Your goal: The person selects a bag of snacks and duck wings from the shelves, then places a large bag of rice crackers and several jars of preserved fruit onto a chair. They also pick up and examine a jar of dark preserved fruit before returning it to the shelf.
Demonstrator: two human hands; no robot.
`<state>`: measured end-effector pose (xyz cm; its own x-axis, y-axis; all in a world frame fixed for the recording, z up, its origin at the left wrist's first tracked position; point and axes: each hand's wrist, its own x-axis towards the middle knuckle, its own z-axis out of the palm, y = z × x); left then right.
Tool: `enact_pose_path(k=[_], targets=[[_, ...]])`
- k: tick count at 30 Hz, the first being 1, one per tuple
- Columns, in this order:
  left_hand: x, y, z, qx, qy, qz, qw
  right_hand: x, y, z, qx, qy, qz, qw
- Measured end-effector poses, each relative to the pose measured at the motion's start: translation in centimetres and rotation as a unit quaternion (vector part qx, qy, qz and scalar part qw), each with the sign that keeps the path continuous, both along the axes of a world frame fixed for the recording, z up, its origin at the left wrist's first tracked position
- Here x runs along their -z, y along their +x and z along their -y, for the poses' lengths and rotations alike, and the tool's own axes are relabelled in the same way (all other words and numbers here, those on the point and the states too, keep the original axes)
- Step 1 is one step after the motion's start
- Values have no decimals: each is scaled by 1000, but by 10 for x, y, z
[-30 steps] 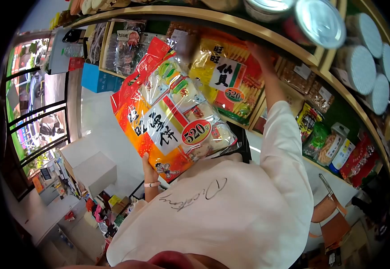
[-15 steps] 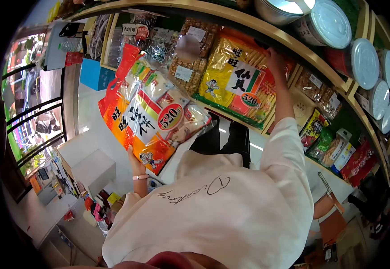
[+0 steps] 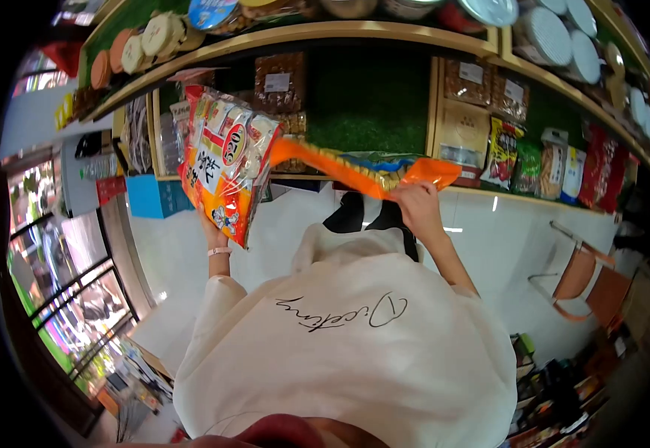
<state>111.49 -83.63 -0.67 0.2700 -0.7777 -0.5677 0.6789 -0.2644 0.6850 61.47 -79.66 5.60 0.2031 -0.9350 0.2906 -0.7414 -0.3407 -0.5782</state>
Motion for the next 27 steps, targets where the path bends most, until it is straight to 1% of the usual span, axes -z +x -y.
enact_pose_path(k=[3, 6, 8, 10, 11, 14, 18, 20, 22, 23, 24, 25, 26, 27], targets=[[0, -20, 42, 58, -11, -3, 998, 8, -4, -43, -9, 30, -11, 999], [1, -50, 79, 103, -9, 21, 994, 22, -1, -76, -23, 7, -9, 1000], [7, -72, 101, 154, 2, -22, 988, 21, 2, -86, -8, 25, -7, 1000], [15, -105, 123, 202, -49, 14, 978, 23, 5, -86, 6, 22, -3, 1000], [23, -115, 137, 245, -1, -63, 967, 18, 4, -85, 8, 25, 4, 1000], [47, -166, 177, 324, -22, -53, 944, 16, 5, -80, 11, 27, 16, 999], [69, -228, 223, 410, -19, -100, 906, 16, 8, -79, 34, 36, 20, 999], [115, -249, 252, 410, -24, -94, 907, 10, 6, -77, 41, 38, 12, 998], [129, -271, 270, 419, -35, -52, 906, 13, 5, -75, 30, 45, 12, 998], [137, -275, 276, 440, -45, 54, 895, 12, 6, -74, 38, 41, 15, 998], [145, -278, 283, 457, -48, 160, 874, 12, 9, -68, 47, 35, 20, 998], [149, -279, 284, 453, -40, 223, 862, 9, 10, -61, 51, 36, 22, 998], [149, -274, 288, 442, -30, 245, 862, 5, 8, -58, 52, 41, 22, 998], [148, -265, 288, 424, -24, 243, 872, 5, 7, -49, 52, 21, 17, 998]])
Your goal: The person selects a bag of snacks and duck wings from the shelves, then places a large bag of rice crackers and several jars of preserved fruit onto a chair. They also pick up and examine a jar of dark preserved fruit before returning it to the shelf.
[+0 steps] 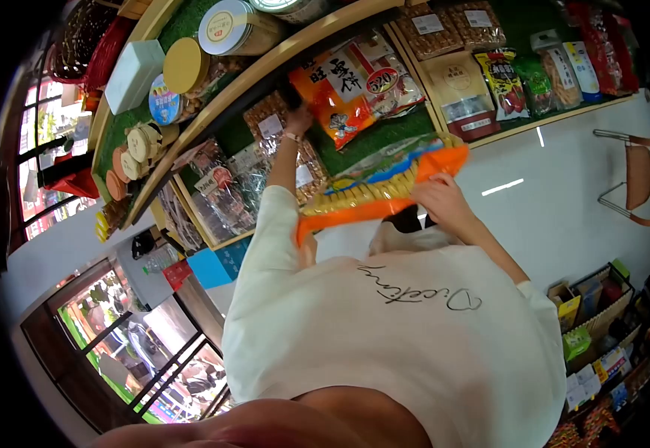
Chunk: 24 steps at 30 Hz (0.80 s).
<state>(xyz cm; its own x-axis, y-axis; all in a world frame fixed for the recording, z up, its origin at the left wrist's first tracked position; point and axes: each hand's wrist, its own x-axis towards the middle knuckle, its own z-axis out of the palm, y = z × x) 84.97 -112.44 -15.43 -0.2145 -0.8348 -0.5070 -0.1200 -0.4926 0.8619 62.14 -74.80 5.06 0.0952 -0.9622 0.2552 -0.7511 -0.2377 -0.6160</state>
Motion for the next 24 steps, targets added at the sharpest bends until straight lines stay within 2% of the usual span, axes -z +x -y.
enact_pose_path(k=[2, 4, 5, 7, 8, 10, 11, 13, 14, 15, 16, 18, 20, 22, 24], targets=[[-17, 19, -7, -12, 17, -46, 999, 9, -9, 24, -9, -43, -21, 999], [-56, 48, -31, 34, 23, -56, 998, 11, -17, 58, 4, -85, -53, 995], [-80, 63, -45, 67, 23, -52, 996, 16, -25, 80, -9, -52, -59, 997], [-103, 111, -85, 7, -13, -61, 998, 8, -31, 132, 27, -91, -73, 993], [-108, 133, -105, -91, -5, -81, 993, 10, -36, 156, 50, -104, -86, 990], [-106, 164, -155, -271, 24, -118, 955, 22, -37, 197, 152, -127, -125, 972], [-102, 179, -184, -353, 43, -136, 925, 29, -38, 206, 157, -113, -113, 975], [-32, 243, -253, -276, 46, -296, 913, 50, -34, 215, 165, -84, -88, 979], [-26, 240, -297, -331, 56, -249, 909, 72, -31, 215, 143, -56, -117, 981], [4, 251, -343, -309, 46, -199, 929, 87, -28, 207, 115, -7, -133, 984], [-1, 232, -384, -400, 177, -80, 896, 102, -25, 196, 87, 43, -151, 984], [29, 221, -467, -291, 252, 123, 915, 150, -27, 174, 56, 260, -141, 954], [44, 207, -524, -101, 293, 210, 927, 140, -39, 145, -21, 282, -227, 932], [50, 192, -542, 2, 275, 234, 932, 142, -36, 141, -14, 295, -256, 920], [55, 183, -538, 32, 258, 241, 935, 151, -29, 147, 0, 292, -244, 925]])
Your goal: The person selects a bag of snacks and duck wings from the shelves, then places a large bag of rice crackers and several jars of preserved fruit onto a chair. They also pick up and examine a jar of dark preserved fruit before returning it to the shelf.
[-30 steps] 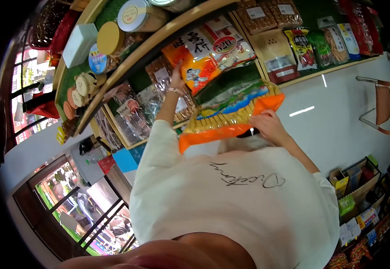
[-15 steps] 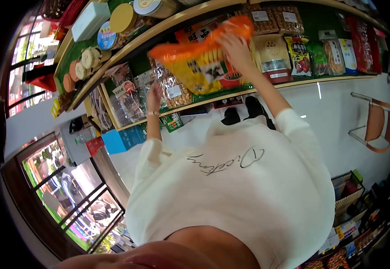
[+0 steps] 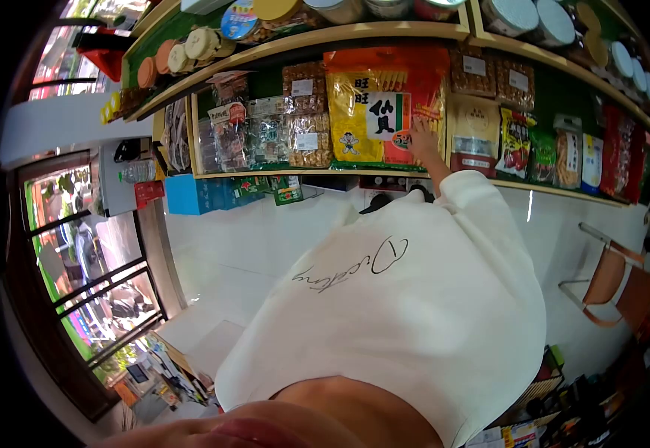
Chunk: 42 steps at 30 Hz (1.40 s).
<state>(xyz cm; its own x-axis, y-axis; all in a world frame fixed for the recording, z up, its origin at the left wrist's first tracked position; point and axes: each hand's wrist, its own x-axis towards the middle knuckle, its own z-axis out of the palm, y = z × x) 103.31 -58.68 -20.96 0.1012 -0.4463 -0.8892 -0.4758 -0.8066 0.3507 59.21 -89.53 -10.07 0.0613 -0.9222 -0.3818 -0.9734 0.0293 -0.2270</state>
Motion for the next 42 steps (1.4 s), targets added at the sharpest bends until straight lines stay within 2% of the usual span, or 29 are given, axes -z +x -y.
enact_pose_path(k=[4, 6, 8, 9, 11, 13, 15, 17, 18, 19, 20, 21, 23, 24, 25, 26, 28, 29, 30, 31, 33, 34, 35, 37, 38, 42], targets=[[17, -10, 37, -19, -24, -25, 999, 24, -5, -1, 37, -33, 65, 997], [27, -9, 71, -92, -32, -68, 993, 27, -11, -9, 45, -62, 60, 995], [29, -9, 116, -190, -60, -109, 974, 26, -20, -23, 52, -68, 121, 989], [26, -9, 138, -229, -87, -114, 963, 41, -25, -27, 73, -49, 141, 986], [-16, -34, 193, -267, -169, -67, 946, 54, -34, -42, 93, -32, 169, 981], [-48, -52, 236, -288, -234, -98, 923, 52, -42, -64, 79, -49, 183, 979], [-54, -65, 267, -227, -254, -80, 937, 51, -51, -86, 48, -49, 170, 983], [-52, -89, 281, -229, -286, -69, 928, 49, -52, -88, 20, -26, 133, 991], [-52, -95, 292, -147, -312, -100, 933, 48, -52, -84, 17, -12, 147, 989], [-30, -96, 277, -70, -322, -130, 935, 45, -53, -97, 13, 17, 159, 987], [-9, -105, 234, 17, -368, -113, 923, 38, -50, -100, 27, 37, 135, 990], [8, -114, 219, 108, -426, -95, 893, 42, -47, -97, 48, 37, 161, 985], [-27, -137, 232, 62, -315, -103, 942, 70, -46, -98, 89, 20, 217, 972], [21, -143, 212, -98, -327, -184, 922, 64, -44, -93, 99, 27, 221, 970], [-8, -148, 199, -5, -239, -102, 966, 62, -41, -94, 110, 41, 223, 968], [27, -143, 177, -29, -254, -129, 958, 55, -39, -97, 111, 35, 219, 969], [-3, -143, 152, 224, -186, -1, 957, 50, -41, -104, 103, 28, 208, 972], [44, -138, 139, 234, -130, 68, 961, 50, -44, -101, 93, 19, 206, 974], [15, -145, 132, 184, -134, 98, 969, 65, -51, -101, 43, 4, 197, 980], [12, -144, 124, 143, -192, 114, 964, 61, -57, -101, 1, 1, 184, 983], [13, -134, 118, 319, -185, 68, 927, 60, -61, -98, -28, 12, 170, 985], [-7, -138, 119, 278, -188, 60, 940, 66, -66, -97, -57, -15, 201, 978], [-13, -146, 121, -6, -123, -14, 992, 69, -73, -99, -59, 1, 208, 976], [-42, -162, 125, -145, -155, -63, 975, 71, -72, -89, -60, 18, 222, 973], [-46, -165, 123, -121, -163, -76, 976, 63, -73, -87, -42, 84, 194, 977], [-47, -158, 124, 8, -210, -86, 974, 66, -60, -91, -23, 26, 174, 984]])
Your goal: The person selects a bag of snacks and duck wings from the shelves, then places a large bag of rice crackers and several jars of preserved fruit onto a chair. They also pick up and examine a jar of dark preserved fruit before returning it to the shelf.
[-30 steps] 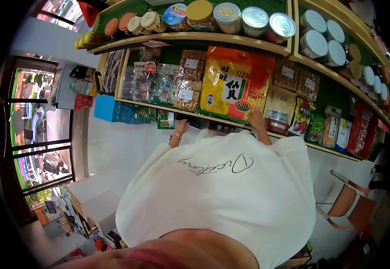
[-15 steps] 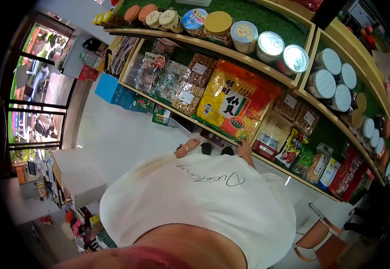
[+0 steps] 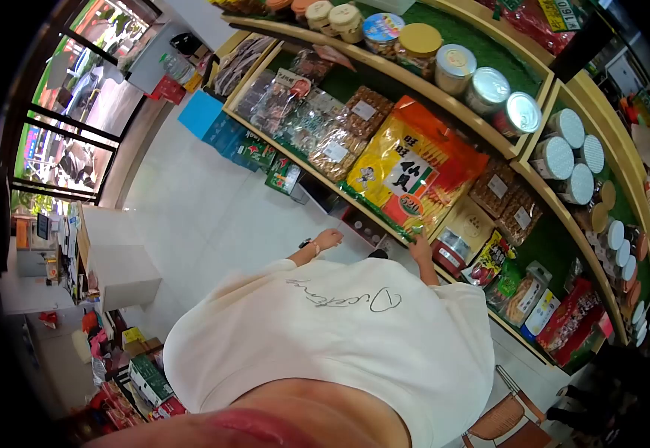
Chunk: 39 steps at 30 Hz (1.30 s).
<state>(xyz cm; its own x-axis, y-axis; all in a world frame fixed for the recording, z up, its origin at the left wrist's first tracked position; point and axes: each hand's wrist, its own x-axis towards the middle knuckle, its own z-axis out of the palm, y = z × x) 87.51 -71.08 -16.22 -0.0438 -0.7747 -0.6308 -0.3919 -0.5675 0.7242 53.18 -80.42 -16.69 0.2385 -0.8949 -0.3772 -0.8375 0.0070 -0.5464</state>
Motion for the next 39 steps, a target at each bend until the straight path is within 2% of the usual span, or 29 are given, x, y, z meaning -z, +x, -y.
enact_pose_path(k=[1, 3, 4, 6, 7, 10, 12, 13, 14, 15, 16, 17, 18, 19, 21, 23, 25, 27, 29, 32, 33, 37, 39], targets=[[3, 5, -9, 35, -16, 16, 999, -2, 6, -4, 9, -17, -2, 1000], [-7, 14, -32, 9, -59, -26, 998, -21, 29, -13, 27, 3, -128, 991], [-9, 24, -44, -6, -84, -46, 995, -15, 39, -21, 23, -21, -169, 985], [-9, 46, -80, -110, -90, -111, 984, -7, 64, -43, 15, -69, -248, 966], [-6, 57, -100, -161, -95, -144, 972, -5, 79, -54, -2, -52, -248, 967], [6, 109, -186, -266, -42, -102, 958, -7, 133, -101, -50, -27, -241, 969], [65, 153, -265, -310, -35, -49, 949, 7, 173, -135, -80, -65, -213, 972], [91, 173, -307, -304, -33, 64, 950, 13, 195, -150, -95, -77, -207, 971], [75, 185, -343, -331, 30, 78, 940, 25, 216, -163, -114, -80, -183, 973], [64, 191, -378, -453, 97, -17, 886, 32, 231, -177, -135, -80, -161, 974], [90, 208, -421, -492, 95, -72, 862, 27, 246, -188, -156, -92, -147, 972], [105, 218, -469, -331, 57, 95, 937, 19, 264, -195, -175, -106, -130, 970], [110, 228, -504, -137, 25, 245, 960, 10, 281, -197, -194, -119, -111, 967], [110, 237, -535, 38, -27, 411, 910, 5, 294, -195, -176, -119, -103, 972], [108, 234, -562, -3, 48, 352, 935, 0, 313, -187, -138, -114, -88, 980], [105, 234, -562, -89, 110, 271, 952, 7, 321, -176, -101, -124, -66, 985], [105, 236, -546, -150, 120, 221, 956, -2, 328, -166, -84, -92, -98, 987], [109, 244, -516, -189, 98, 187, 959, -12, 331, -168, -37, -112, -110, 987], [112, 256, -476, -206, 57, 167, 963, 32, 317, -158, -28, -146, -111, 983], [115, 284, -400, -240, -26, 125, 962, 5, 320, -155, 15, 34, -129, 991], [112, 294, -367, -274, -27, 84, 958, 12, 322, -148, 14, 63, -139, 988], [47, 356, -230, -402, 39, -119, 907, 95, 350, -101, -81, 77, -163, 980], [38, 403, -184, -340, -11, -118, 933, 145, 369, -68, -186, 36, -170, 967]])
